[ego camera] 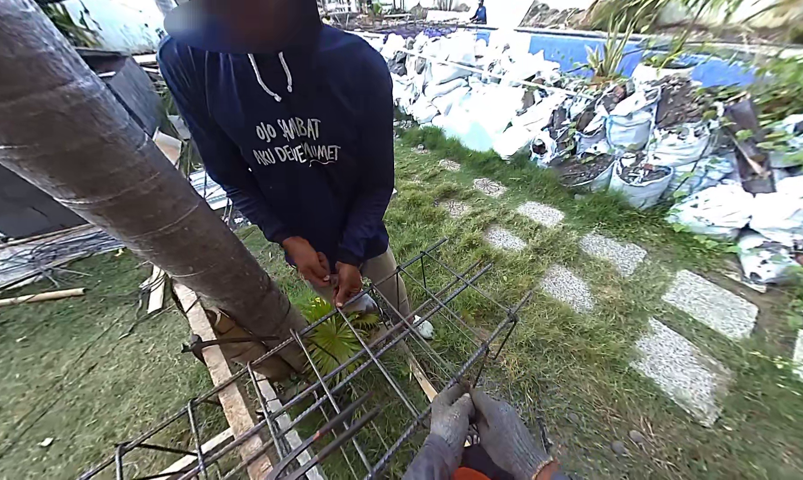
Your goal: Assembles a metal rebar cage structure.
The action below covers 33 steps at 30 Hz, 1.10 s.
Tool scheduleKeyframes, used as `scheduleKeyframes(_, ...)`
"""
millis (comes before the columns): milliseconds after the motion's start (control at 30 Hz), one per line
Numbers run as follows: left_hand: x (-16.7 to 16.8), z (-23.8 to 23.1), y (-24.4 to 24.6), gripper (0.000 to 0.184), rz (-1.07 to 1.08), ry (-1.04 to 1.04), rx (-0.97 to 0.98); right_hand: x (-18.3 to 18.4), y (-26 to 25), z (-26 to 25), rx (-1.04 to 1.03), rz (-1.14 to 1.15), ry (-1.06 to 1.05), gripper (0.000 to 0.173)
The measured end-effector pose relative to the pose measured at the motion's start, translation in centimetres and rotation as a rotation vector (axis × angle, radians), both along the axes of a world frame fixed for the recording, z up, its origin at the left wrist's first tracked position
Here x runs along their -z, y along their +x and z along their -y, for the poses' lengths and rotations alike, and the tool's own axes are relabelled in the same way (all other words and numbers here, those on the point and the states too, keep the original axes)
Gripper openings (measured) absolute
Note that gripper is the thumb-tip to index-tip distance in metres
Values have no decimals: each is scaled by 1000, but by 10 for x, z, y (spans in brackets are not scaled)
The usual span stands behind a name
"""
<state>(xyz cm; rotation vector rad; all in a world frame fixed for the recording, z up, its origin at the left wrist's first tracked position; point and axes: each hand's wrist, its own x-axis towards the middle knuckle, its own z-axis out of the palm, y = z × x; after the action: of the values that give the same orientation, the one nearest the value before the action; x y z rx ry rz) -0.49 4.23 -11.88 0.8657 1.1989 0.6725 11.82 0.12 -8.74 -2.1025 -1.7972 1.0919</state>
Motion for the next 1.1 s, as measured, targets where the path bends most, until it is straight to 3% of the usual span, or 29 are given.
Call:
scheduleKeyframes(167,1,1,5,27,-195,75,23,-9,29,-15,-228,-29,-117,29)
scheduleKeyframes(233,1,2,4,28,-248,115,64,-19,35,-24,-219,24,-143,31)
scheduleKeyframes(333,2,2,1,27,-293,171,107,-27,28,-35,-151,37,-38,32)
scheduleKeyframes(467,4,3,-4,33,-286,214,131,-14,16,-47,-273,156,95,33)
scheduleKeyframes(567,8,2,-6,28,-188,178,98,-2,12,-51,-352,252,268,27)
scheduleKeyframes(667,5,0,-9,24,-159,77,106,-3,14,-64,-332,206,237,25)
scheduleKeyframes(767,-10,-4,-12,23,-108,-68,76,10,26,-67,-176,-11,139,30)
scheduleKeyframes(900,-42,-7,-5,20,-10,-210,-41,32,18,-38,0,-96,246,29)
scheduleKeyframes(1000,-59,-7,-1,19,-103,-139,79,39,14,-27,-66,7,444,22)
scheduleKeyframes(1100,-74,-4,-1,22,-252,-3,268,27,23,-37,-244,127,448,19)
